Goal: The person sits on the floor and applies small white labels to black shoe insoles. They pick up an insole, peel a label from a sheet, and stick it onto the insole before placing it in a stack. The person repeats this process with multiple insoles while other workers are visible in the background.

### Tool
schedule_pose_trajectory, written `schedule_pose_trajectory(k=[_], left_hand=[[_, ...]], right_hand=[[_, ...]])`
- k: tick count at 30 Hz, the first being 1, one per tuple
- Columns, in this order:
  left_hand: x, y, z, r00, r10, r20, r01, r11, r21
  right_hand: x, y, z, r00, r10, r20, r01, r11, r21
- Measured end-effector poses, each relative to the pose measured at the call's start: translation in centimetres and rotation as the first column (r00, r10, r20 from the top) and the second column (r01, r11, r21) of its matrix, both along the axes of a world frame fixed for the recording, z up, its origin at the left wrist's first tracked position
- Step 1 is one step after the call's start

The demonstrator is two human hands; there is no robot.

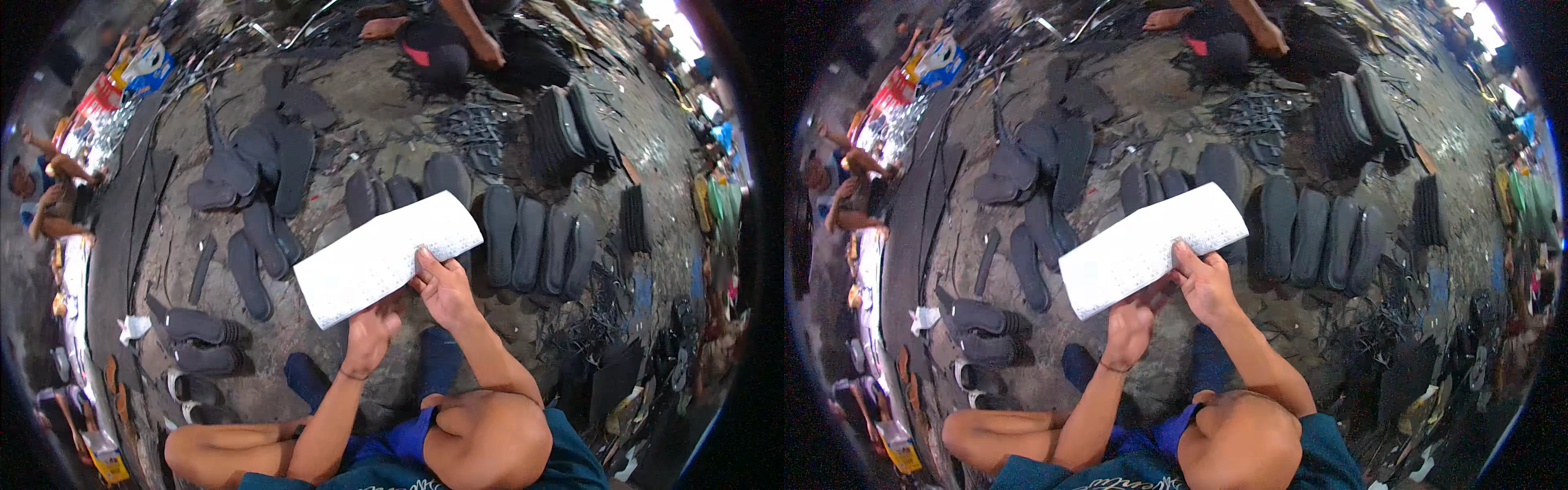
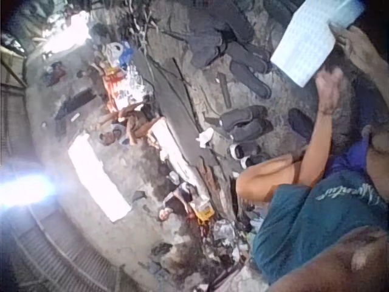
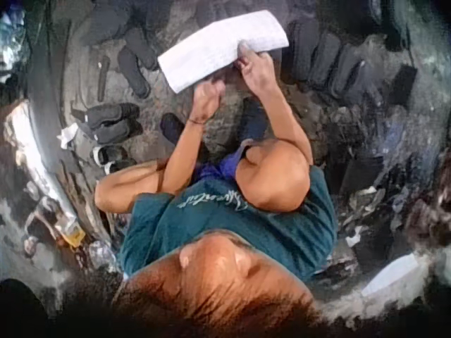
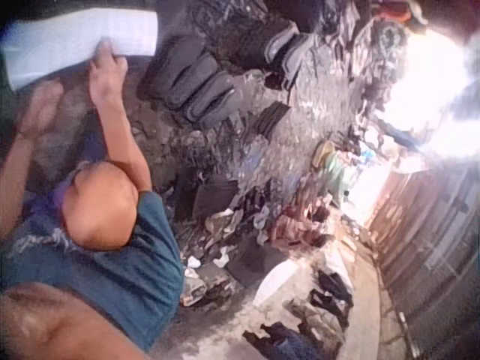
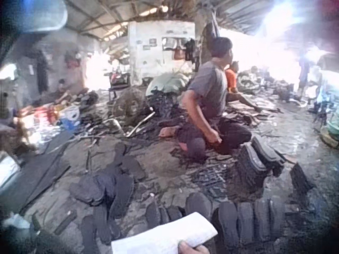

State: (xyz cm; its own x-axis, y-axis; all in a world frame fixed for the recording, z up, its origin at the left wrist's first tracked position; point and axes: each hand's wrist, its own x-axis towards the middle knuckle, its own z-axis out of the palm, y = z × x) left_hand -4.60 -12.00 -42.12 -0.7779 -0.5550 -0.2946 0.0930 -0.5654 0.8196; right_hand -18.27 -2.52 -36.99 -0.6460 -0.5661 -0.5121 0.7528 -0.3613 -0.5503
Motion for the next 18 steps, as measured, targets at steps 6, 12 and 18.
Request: schedule_pose_trajectory(k=[6,12,18], left_hand=[[-2.3,-3.0,4.6,0.912,0.409,-0.022,-0.403,0.907,0.124],[-0.7,-0.9,3.9,0.966,0.257,0.003,-0.256,0.962,0.099],[-1.5,0.5,5.0,0.951,0.300,0.073,-0.258,0.901,-0.349]], right_hand=[[0.3,3.0,2.0,0.631,0.776,-0.004,-0.731,0.596,0.333],[1.3,-1.4,4.1,0.338,0.495,-0.801,0.026,0.845,0.534],[1.3,-1.2,4.1,0.407,0.519,-0.752,0.009,0.821,0.571]])
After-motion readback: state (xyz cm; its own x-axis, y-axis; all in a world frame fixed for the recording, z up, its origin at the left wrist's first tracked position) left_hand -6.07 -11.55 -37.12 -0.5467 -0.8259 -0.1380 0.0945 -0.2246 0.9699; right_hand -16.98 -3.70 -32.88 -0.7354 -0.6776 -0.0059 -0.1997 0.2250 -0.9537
